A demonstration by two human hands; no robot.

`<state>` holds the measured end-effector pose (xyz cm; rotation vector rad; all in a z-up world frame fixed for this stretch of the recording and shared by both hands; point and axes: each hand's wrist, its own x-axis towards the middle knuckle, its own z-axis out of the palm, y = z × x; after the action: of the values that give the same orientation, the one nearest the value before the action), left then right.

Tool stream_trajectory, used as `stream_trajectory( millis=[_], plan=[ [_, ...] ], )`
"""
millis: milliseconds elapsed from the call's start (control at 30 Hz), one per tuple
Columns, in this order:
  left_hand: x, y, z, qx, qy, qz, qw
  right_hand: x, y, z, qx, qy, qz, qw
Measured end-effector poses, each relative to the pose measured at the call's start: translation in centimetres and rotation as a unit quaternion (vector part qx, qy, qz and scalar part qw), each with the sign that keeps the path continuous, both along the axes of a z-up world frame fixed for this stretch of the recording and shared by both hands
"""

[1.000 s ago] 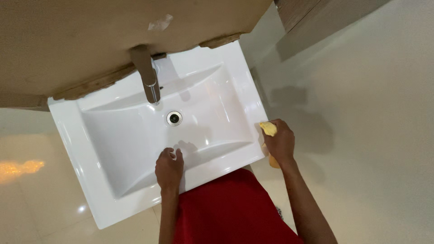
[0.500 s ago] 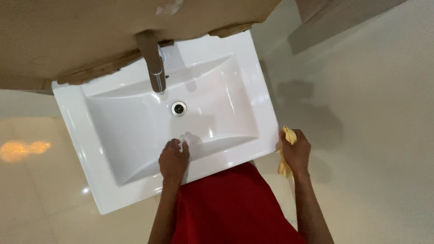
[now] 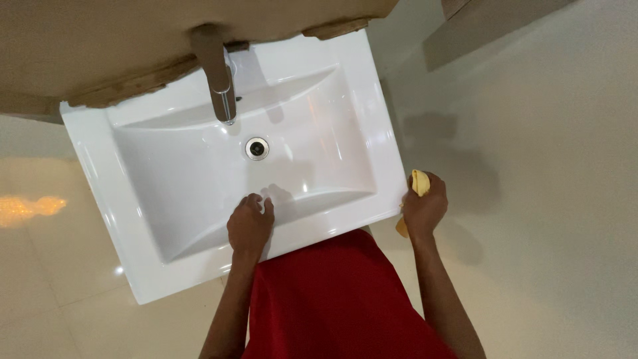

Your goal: The person wipes the surfaces and edges of a white porcelain sink using a yellow cloth.

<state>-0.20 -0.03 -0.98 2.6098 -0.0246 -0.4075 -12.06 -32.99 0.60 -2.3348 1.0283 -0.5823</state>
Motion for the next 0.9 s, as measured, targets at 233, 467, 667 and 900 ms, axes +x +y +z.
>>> stream_trajectory(
  millis=[233,467,667,900],
  plan=[
    [-0.2,0.2,0.1,-0.02,-0.031,0.007,0.999,0.4,0.5,0.4,0.053,0.0,-0.045,0.998],
    [0.1,0.3,0.1,-0.03,0.005,0.023,0.999,-0.1,0.3,-0.4,0.034,0.003,-0.04,0.999],
    [0.0,0.2,1.0,-0.066,-0.002,0.081,0.994,-2.4,1.9,-0.5,-0.084,0.044,0.036,0.995],
    [-0.4,0.4,1.3,-0.071,-0.043,0.01,0.996,-2.8,5.3,1.3,-0.135,0.09,0.182,0.97]
  ],
)
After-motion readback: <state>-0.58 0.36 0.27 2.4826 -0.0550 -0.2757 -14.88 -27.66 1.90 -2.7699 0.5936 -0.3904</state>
